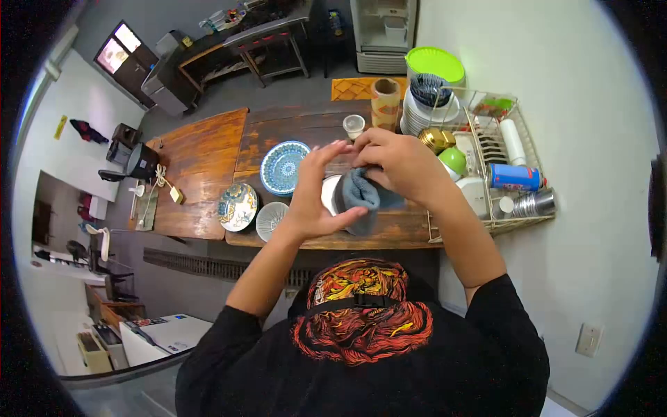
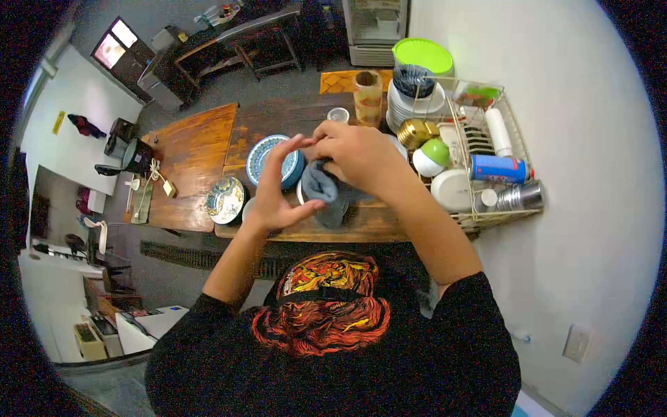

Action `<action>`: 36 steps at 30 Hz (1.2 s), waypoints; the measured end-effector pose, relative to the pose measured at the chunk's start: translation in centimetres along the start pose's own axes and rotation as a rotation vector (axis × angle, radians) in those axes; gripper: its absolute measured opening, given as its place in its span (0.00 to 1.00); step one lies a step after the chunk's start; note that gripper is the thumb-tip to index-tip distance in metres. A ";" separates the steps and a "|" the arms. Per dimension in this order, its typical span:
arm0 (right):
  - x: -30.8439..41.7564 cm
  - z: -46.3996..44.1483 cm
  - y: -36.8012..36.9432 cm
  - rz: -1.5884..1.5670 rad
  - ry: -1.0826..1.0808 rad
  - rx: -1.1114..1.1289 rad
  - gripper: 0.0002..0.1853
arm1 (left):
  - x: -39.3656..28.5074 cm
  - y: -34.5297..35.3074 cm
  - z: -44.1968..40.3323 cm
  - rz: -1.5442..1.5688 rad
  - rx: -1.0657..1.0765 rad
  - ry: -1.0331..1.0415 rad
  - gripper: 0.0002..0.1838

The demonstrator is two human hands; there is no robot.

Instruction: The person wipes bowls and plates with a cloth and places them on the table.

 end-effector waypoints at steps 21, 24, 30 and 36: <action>-3.4 -2.9 -0.5 0.092 0.376 0.274 0.09 | 5.5 -8.9 -2.3 -0.179 0.305 -0.146 0.08; -4.2 -2.7 -1.1 0.054 0.439 0.308 0.09 | 7.0 -10.8 -3.1 -0.208 0.391 -0.102 0.08; -5.9 -2.7 -1.9 0.162 0.418 0.278 0.09 | 9.5 -13.9 -4.3 -0.085 0.220 -0.243 0.06; -4.9 -2.7 -3.2 -0.013 0.397 0.093 0.10 | 11.2 -15.5 -4.1 -0.111 0.009 -0.200 0.07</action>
Point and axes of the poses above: each hand's wrist, its own z-axis away from the middle knuckle, its own y-axis out of the palm, x = y × z, the point moved 6 cm from there along -z, towards the middle knuckle
